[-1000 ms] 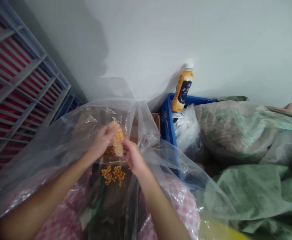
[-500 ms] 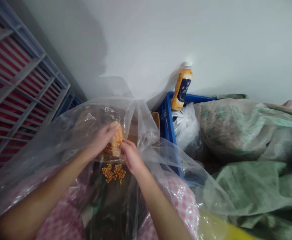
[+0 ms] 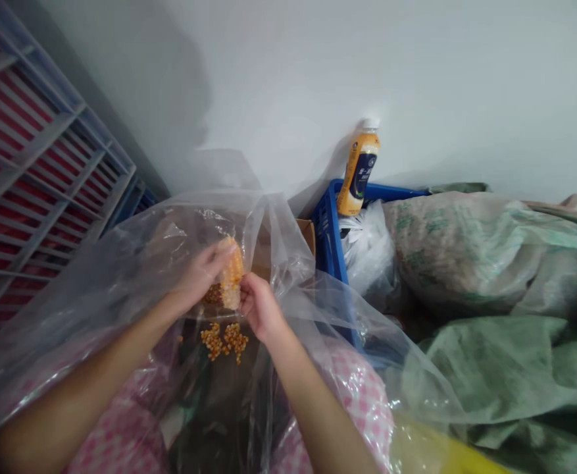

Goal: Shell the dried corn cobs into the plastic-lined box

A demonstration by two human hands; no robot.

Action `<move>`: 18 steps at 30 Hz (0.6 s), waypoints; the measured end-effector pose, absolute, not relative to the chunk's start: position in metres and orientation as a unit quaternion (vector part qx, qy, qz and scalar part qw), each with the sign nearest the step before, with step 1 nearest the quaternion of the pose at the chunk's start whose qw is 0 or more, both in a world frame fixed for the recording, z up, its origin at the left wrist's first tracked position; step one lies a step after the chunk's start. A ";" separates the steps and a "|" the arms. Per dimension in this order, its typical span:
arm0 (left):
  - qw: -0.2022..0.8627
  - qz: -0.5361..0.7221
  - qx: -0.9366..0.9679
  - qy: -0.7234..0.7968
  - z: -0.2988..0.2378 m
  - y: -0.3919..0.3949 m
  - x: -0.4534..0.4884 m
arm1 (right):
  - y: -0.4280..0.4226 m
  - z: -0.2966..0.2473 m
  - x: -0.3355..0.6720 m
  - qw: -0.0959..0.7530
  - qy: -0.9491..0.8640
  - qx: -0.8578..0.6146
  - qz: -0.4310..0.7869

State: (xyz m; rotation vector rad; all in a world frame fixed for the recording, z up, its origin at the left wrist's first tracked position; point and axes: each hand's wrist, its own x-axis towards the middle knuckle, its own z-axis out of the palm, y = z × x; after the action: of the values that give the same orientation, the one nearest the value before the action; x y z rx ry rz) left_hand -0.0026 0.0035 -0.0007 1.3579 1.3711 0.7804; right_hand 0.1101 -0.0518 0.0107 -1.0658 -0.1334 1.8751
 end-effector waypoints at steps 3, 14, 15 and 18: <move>0.498 0.325 0.561 0.575 -0.003 0.004 -0.002 | -0.053 0.008 0.106 0.479 -0.054 -0.432 0.762; 0.565 0.324 0.536 0.537 0.015 0.004 -0.003 | -0.052 0.017 0.111 0.491 -0.034 -0.427 0.759; 0.559 0.325 0.541 0.537 0.015 0.004 -0.002 | -0.052 0.017 0.111 0.491 -0.039 -0.427 0.759; 0.548 0.320 0.553 0.540 0.012 0.003 -0.002 | -0.053 0.016 0.108 0.499 -0.047 -0.424 0.754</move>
State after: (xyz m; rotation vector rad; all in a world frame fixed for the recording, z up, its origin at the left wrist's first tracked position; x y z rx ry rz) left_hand -0.0017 0.0034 0.0122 1.3093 1.2798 0.7590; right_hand 0.1078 -0.0534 0.0155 -1.0266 -0.1138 1.8235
